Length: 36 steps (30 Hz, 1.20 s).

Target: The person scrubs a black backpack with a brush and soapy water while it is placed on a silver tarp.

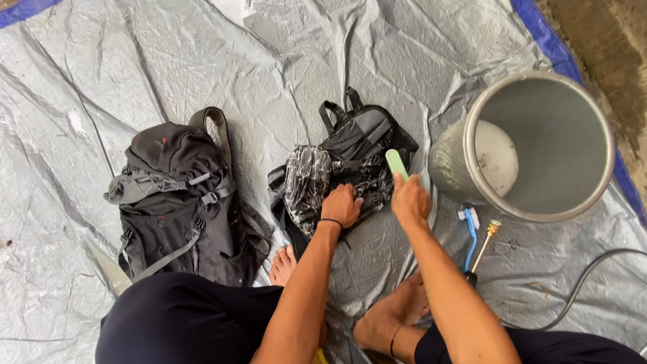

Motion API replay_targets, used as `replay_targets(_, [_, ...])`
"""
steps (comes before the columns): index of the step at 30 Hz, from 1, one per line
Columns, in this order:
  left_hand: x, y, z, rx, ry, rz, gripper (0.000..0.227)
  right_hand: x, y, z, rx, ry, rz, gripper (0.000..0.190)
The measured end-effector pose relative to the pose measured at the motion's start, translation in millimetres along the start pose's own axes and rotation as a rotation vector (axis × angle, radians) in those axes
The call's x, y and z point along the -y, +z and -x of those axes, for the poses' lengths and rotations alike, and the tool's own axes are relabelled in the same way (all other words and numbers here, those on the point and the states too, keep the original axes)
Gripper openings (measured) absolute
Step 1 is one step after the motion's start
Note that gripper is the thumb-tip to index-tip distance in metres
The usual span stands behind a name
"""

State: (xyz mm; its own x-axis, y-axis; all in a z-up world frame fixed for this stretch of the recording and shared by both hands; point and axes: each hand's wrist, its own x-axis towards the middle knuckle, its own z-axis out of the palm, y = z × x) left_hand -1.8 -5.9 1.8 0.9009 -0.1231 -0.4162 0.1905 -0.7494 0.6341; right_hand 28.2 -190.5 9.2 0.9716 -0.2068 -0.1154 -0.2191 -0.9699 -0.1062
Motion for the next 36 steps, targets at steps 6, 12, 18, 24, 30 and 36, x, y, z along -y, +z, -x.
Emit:
replay_targets(6, [-1.3,16.4,-4.0,-0.015,-0.062,-0.144,0.03,6.1,30.8,49.3,0.185,-0.268,0.163,0.066])
replay_targets(12, [6.5,8.4,-4.6,0.038,-0.039,0.244,0.036,-20.1,24.2,23.6,-0.249,-0.131,0.087,0.053])
replay_targets(18, [5.8,4.9,-7.8,0.039,-0.075,0.265,0.005,-13.4,20.6,42.9,0.235,-0.012,0.088,0.074])
replay_targets(24, [-0.4,2.9,-7.3,0.036,-0.105,0.159,0.011,6.2,38.1,85.1,0.018,-0.206,0.001,0.062])
replay_targets(30, [-8.1,10.7,-9.0,-0.045,-0.208,0.194,0.004,-25.0,6.5,42.6,0.195,0.047,-0.035,0.07])
replay_targets(36, [-15.1,10.0,5.0,-0.254,-0.119,-0.453,0.047,-9.1,25.0,66.3,0.216,-0.288,0.006,0.056])
